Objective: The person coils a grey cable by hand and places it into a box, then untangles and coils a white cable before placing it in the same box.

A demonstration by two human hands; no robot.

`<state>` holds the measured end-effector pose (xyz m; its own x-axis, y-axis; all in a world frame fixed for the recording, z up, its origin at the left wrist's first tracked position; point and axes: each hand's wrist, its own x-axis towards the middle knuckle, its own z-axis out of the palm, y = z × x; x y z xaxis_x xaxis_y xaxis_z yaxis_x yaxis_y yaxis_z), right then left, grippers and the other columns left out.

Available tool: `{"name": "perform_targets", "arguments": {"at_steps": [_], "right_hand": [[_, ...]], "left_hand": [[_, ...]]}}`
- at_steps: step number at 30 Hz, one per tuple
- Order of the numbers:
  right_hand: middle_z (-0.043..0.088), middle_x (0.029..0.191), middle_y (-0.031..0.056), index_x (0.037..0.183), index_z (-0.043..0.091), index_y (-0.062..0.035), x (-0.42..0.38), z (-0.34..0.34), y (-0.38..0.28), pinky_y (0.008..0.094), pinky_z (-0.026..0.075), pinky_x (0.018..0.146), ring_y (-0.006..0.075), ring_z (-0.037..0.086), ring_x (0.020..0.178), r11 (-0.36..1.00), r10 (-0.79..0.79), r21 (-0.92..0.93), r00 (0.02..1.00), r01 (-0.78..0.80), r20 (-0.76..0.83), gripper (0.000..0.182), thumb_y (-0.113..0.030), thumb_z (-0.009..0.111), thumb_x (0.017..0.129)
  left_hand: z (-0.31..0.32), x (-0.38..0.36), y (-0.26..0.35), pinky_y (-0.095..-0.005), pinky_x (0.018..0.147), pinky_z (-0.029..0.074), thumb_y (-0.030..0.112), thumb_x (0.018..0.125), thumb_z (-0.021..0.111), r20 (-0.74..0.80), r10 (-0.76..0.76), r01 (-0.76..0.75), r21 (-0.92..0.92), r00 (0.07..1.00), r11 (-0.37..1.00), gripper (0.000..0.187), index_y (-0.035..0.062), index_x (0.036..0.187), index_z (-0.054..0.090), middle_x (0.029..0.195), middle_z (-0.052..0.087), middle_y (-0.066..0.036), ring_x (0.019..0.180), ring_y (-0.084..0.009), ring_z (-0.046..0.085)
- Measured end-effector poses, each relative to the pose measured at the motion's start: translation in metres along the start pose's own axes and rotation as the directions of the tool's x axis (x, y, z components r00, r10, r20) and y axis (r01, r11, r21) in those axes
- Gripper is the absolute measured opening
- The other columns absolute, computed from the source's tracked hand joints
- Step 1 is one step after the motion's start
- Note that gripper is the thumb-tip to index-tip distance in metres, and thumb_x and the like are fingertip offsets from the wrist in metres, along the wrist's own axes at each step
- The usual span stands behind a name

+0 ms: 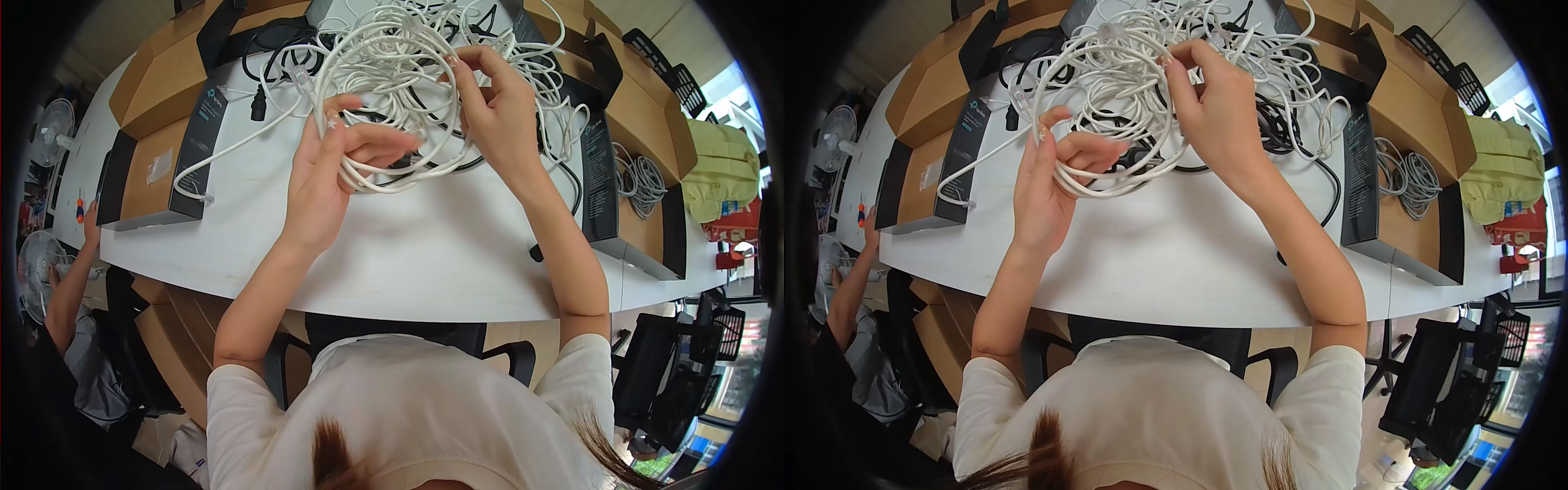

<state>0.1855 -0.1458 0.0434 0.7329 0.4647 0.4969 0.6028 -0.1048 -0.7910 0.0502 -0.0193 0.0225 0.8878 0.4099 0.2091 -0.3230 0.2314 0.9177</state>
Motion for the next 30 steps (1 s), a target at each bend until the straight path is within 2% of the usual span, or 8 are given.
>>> {"name": "perform_targets", "arguments": {"at_steps": [4,7,8,11,16,18,21,30], "right_hand": [[0.067,0.085,0.0084,0.093,0.061,-0.0019,0.006,-0.009,0.005,0.0267,0.047,0.053,0.0134,0.062,0.062,0.998,-0.049,-0.026,0.999,0.049,-0.009,0.014,-0.015,0.059,0.089],[0.066,0.107,0.0067,0.102,0.063,-0.0047,0.01,-0.02,-0.006,0.0235,0.05,0.064,0.0102,0.063,0.084,0.884,-0.411,-0.28,0.908,0.376,-0.078,0.016,-0.014,0.059,0.09],[0.065,0.112,0.0062,0.103,0.065,-0.0068,0.007,-0.021,-0.024,0.0272,0.051,0.075,0.0161,0.063,0.095,0.893,-0.419,-0.199,0.907,0.403,-0.041,0.019,-0.008,0.062,0.085],[0.064,0.113,0.0057,0.103,0.067,-0.0085,0.011,-0.03,-0.029,0.0307,0.049,0.083,0.0217,0.06,0.102,0.551,-0.722,-0.386,0.655,0.74,0.225,0.026,-0.001,0.064,0.078],[0.065,0.101,0.0036,0.099,0.068,-0.0098,-0.004,-0.024,-0.038,0.0333,0.046,0.081,0.0235,0.058,0.097,0.576,-0.665,-0.241,0.62,0.781,0.417,0.03,-0.003,0.066,0.07],[0.061,0.089,0.0017,0.093,0.066,-0.0088,-0.005,-0.026,-0.037,0.0353,0.046,0.079,0.022,0.058,0.089,0.633,-0.626,-0.18,0.635,0.753,0.454,0.03,-0.001,0.065,0.065],[0.062,0.087,0.0038,0.095,0.068,-0.009,0.0,-0.031,-0.035,0.0327,0.044,0.068,0.0208,0.057,0.079,0.581,-0.674,-0.193,0.6,0.791,0.431,0.028,-0.004,0.068,0.068],[0.062,0.085,0.0039,0.092,0.067,-0.0065,-0.001,-0.037,-0.046,0.0311,0.042,0.065,0.0205,0.052,0.077,0.6,-0.714,-0.307,0.668,0.739,0.212,0.016,-0.008,0.067,0.077]], "left_hand": [[-0.024,0.007,-0.005,-0.0325,0.071,0.055,0.031,0.102,0.023,0.199,0.073,-0.052,-0.107,0.977,0.993,0.029,0.0065,0.109,0.037,0.065,0.054,-0.006,0.048,-0.0127,0.054],[-0.024,0.006,-0.001,-0.0299,0.064,0.056,0.03,0.102,0.026,0.272,0.033,-0.025,-0.034,0.962,0.999,0.026,0.0068,0.101,0.038,0.059,0.05,-0.004,0.041,-0.0097,0.047],[-0.025,0.006,-0.001,-0.0284,0.062,0.055,0.03,0.102,0.027,0.322,0.005,0.002,-0.024,0.947,1.0,0.026,0.0067,0.1,0.039,0.059,0.051,-0.005,0.04,-0.009,0.046],[-0.02,0.0,-0.001,-0.0226,0.052,0.051,0.029,0.102,0.028,0.403,-0.087,0.07,0.056,0.911,0.996,0.026,0.0056,0.098,0.04,0.06,0.052,-0.006,0.038,-0.0073,0.045],[-0.005,-0.01,0.011,-0.0184,0.038,0.033,0.028,0.101,0.031,0.468,-0.245,0.173,0.192,0.849,0.966,0.028,0.0028,0.1,0.042,0.06,0.054,-0.006,0.038,-0.0064,0.042],[-0.004,-0.011,0.011,-0.0183,0.038,0.033,0.028,0.101,0.031,0.474,-0.248,0.162,0.215,0.845,0.963,0.027,0.0028,0.101,0.042,0.06,0.054,-0.006,0.039,-0.0067,0.043],[-0.005,-0.01,0.012,-0.0181,0.039,0.033,0.026,0.101,0.031,0.481,-0.219,0.136,0.201,0.849,0.97,0.026,0.0027,0.103,0.042,0.06,0.055,-0.007,0.039,-0.0073,0.044],[-0.006,-0.009,0.014,-0.0223,0.049,0.042,0.031,0.101,0.028,0.503,-0.117,0.086,0.084,0.856,0.993,0.034,0.0009,0.112,0.041,0.066,0.059,-0.012,0.047,-0.0133,0.054]]}}
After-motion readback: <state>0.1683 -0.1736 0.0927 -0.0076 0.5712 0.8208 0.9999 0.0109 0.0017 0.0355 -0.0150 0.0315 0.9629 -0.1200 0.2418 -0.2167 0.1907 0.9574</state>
